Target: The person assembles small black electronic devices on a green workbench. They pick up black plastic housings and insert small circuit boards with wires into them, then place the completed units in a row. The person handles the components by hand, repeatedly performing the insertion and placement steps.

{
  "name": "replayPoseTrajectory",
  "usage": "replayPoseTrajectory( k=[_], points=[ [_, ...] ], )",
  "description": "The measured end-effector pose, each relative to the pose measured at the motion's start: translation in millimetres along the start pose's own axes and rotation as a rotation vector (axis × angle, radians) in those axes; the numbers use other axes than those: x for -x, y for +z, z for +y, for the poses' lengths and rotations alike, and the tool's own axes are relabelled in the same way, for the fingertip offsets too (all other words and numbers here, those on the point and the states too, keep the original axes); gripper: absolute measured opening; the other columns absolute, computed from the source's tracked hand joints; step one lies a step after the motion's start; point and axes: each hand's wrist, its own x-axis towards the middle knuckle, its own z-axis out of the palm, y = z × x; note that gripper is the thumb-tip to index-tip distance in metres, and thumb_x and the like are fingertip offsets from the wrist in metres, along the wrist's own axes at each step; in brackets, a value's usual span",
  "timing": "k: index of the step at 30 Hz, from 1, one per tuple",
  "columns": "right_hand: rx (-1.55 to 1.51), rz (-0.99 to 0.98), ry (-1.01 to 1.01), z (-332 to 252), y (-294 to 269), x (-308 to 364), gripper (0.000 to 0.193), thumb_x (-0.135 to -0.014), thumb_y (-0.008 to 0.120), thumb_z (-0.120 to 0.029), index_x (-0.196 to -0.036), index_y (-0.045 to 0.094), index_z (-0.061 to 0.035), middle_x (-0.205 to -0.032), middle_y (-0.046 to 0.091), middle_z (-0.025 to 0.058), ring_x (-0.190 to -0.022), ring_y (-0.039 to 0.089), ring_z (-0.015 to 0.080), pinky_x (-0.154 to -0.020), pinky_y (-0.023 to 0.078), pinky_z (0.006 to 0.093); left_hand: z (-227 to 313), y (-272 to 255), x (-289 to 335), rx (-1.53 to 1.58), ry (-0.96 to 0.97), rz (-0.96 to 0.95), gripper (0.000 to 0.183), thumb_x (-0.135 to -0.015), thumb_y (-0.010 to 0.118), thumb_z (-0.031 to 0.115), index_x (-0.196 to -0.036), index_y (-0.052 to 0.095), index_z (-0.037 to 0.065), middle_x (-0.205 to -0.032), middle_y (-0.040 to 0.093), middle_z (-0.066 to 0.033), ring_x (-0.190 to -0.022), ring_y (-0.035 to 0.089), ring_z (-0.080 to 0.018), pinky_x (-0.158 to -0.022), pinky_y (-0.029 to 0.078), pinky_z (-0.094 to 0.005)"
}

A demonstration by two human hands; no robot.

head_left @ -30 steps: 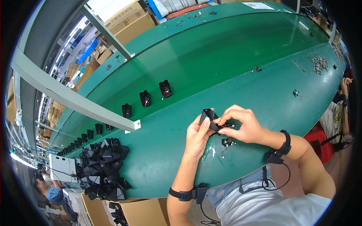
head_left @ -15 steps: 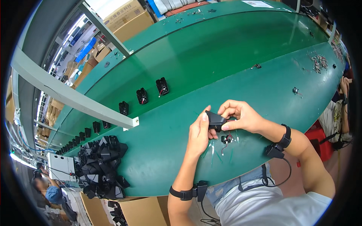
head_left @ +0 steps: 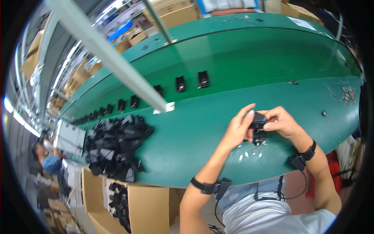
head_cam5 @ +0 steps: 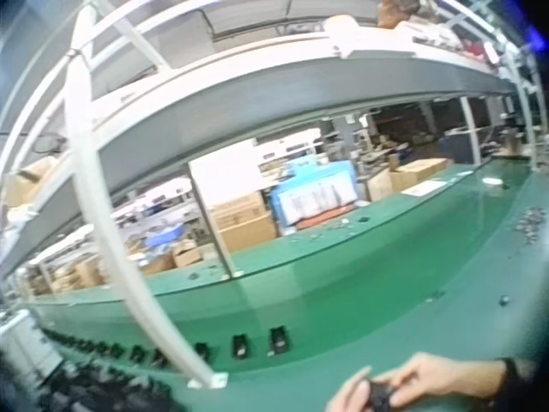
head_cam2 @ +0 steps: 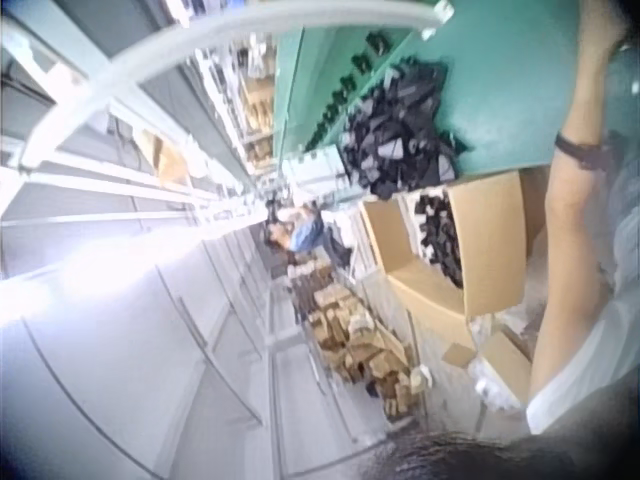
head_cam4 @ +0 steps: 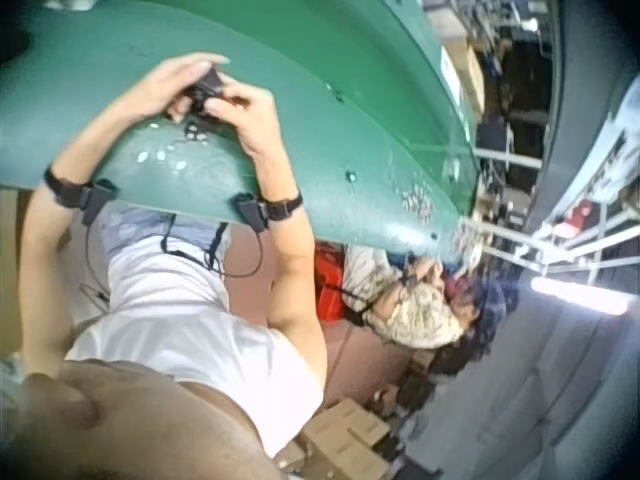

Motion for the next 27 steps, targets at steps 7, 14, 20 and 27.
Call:
replayPoseTrajectory(
  k=[7,14,20,27],
  points=[
    [0.795,-0.046,-0.402,-31,27,-61,0.031,-0.073,0.086,-0.022,-0.093,0.076,-0.0001,-0.13,0.063,0.0251,-0.115,0.065,0.0352,-0.099,0.049,0.0424,21,-53,22,-0.72,0.32,0.488,0.046,-0.098,0.064,0.031,-0.133,0.054,0.003,-0.078,0.073,-0.0118,-0.065,0.068,-0.0216,-0.059,0.052,-0.0352],
    [1.297,0.226,-0.338,-14,16,-186,0.024,-0.072,0.085,-0.023,-0.084,0.073,-0.005,-0.133,0.058,0.0179,-0.118,0.057,0.0378,-0.1,0.047,0.0446,107,-194,151,-1.907,-0.066,1.249,0.081,-0.075,0.077,0.059,-0.133,0.055,0.007,-0.134,0.054,-0.0206,-0.128,0.045,-0.0433,-0.105,0.034,-0.059],
    [1.402,0.283,-0.215,9,-16,-248,0.028,-0.073,0.084,-0.025,-0.089,0.071,-0.006,-0.134,0.054,0.0137,-0.12,0.053,0.0363,-0.102,0.046,0.045,122,-238,209,-1.69,-0.504,1.147,0.1,-0.074,0.063,0.079,-0.145,0.048,0.011,-0.149,0.041,-0.023,-0.143,0.024,-0.051,-0.114,0.017,-0.0673],
    [1.524,0.187,-0.204,12,-7,-246,0.035,-0.071,0.079,-0.016,-0.104,0.072,-0.0059,-0.142,0.049,0.0214,-0.126,0.05,0.0406,-0.105,0.046,0.0462,90,-215,243,-1.775,-0.266,1.15,0.091,-0.077,0.072,0.065,-0.144,0.047,0.009,-0.151,0.037,-0.0226,-0.146,0.018,-0.0508,-0.114,0.015,-0.0695]
  ],
)
